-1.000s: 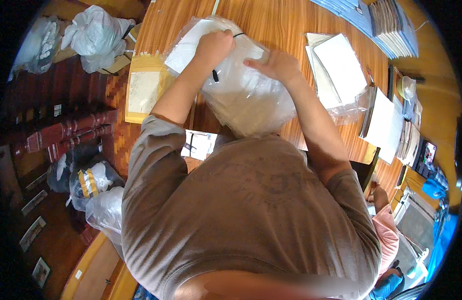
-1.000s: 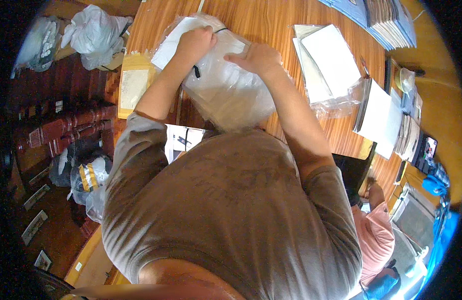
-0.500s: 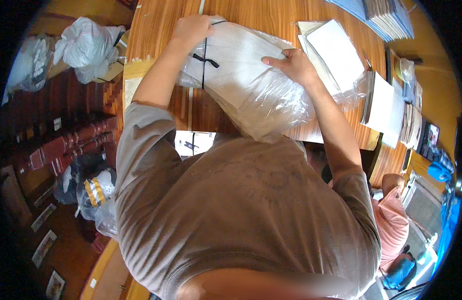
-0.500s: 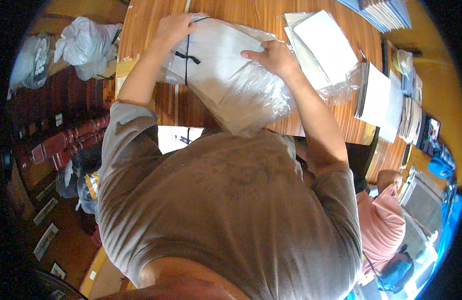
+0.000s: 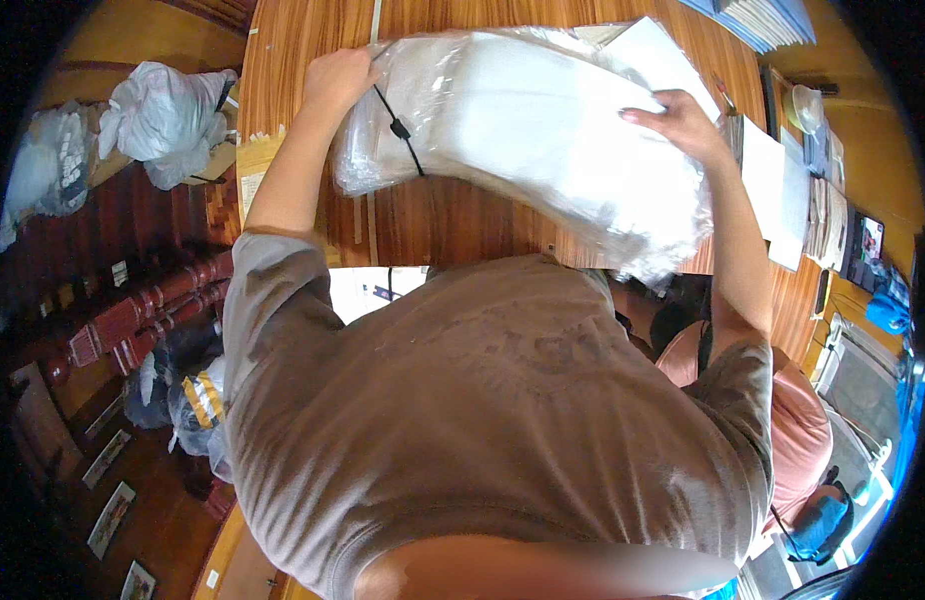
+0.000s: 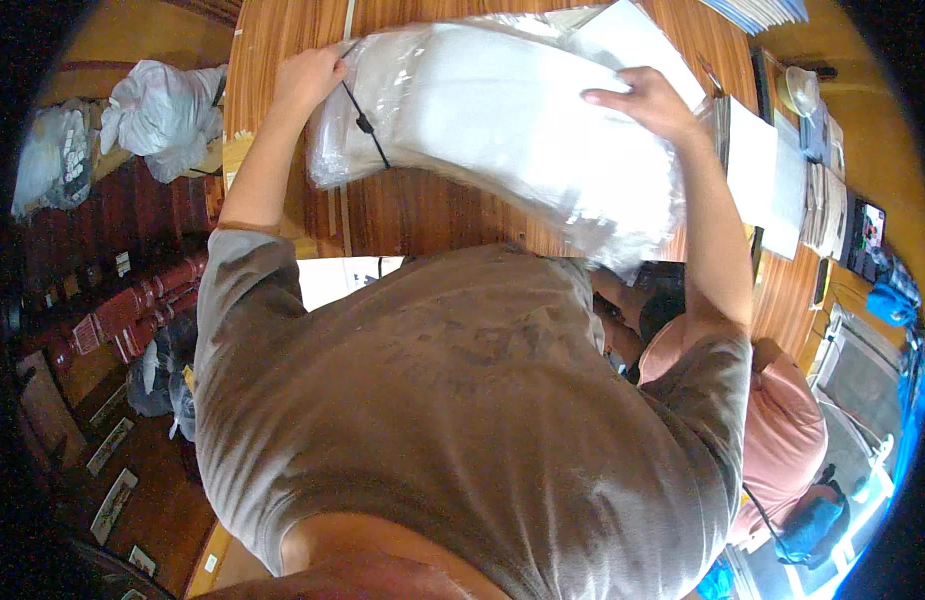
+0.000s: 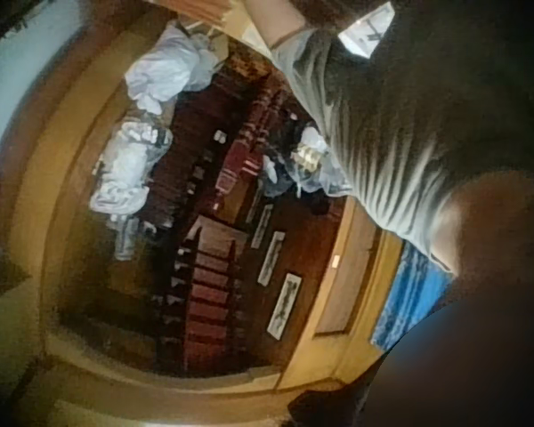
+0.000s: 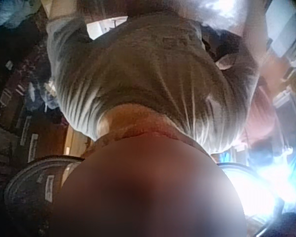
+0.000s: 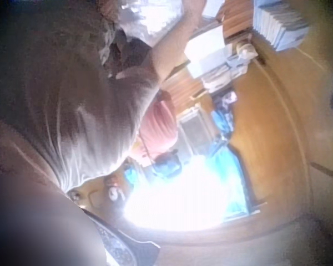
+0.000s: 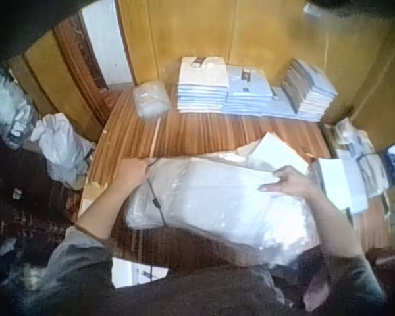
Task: The person places flat items into clear plastic bags, seals them, and stacks them on a wooden table. They handle multiple items one at a time, occasionally moving stacks aside to continue packing.
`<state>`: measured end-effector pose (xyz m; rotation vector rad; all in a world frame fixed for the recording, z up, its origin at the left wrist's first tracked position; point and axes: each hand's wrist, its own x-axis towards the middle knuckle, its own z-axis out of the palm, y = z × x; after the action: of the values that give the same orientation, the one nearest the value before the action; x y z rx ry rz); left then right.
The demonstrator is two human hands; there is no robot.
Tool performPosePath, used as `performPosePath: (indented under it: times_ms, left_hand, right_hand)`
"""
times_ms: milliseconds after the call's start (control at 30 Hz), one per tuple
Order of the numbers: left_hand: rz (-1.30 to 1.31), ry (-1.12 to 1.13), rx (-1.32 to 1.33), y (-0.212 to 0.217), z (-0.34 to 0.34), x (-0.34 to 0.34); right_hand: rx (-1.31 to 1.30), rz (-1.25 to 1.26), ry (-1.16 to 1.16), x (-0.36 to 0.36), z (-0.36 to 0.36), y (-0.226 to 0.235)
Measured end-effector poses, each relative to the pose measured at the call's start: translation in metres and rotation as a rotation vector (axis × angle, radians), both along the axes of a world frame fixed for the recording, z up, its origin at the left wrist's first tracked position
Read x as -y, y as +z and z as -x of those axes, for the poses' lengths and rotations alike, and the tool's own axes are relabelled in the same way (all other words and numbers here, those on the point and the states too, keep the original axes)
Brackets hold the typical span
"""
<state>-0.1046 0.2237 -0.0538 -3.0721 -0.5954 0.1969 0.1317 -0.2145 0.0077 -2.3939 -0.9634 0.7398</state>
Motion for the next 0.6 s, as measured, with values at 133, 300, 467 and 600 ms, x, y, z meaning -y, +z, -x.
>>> performPosePath:
  times_ms: [133, 300, 467, 600]
  left_hand:
    - [0.017, 0.072, 0.425, 0.018, 0.029, 0.056]
    - [0.242, -0.175, 0.543, -0.017, 0.064, 0.208]
    - [0.135, -0.138, 0.319, -0.047, 0.061, 0.165]
    - [-0.128, -0.273, 0.253, -0.038, 0.054, 0.121]
  right_hand:
    - [-0.161, -0.089, -0.148, 0.052, 0.011, 0.036]
    - [-0.18, -0.179, -0.378, 0.089, 0.024, 0.027]
    - [-0.224, -0.355, -0.578, 0.12, 0.027, 0.023]
    - [-0.28, -0.578, -0.746, 0.13, 0.029, 0.002]
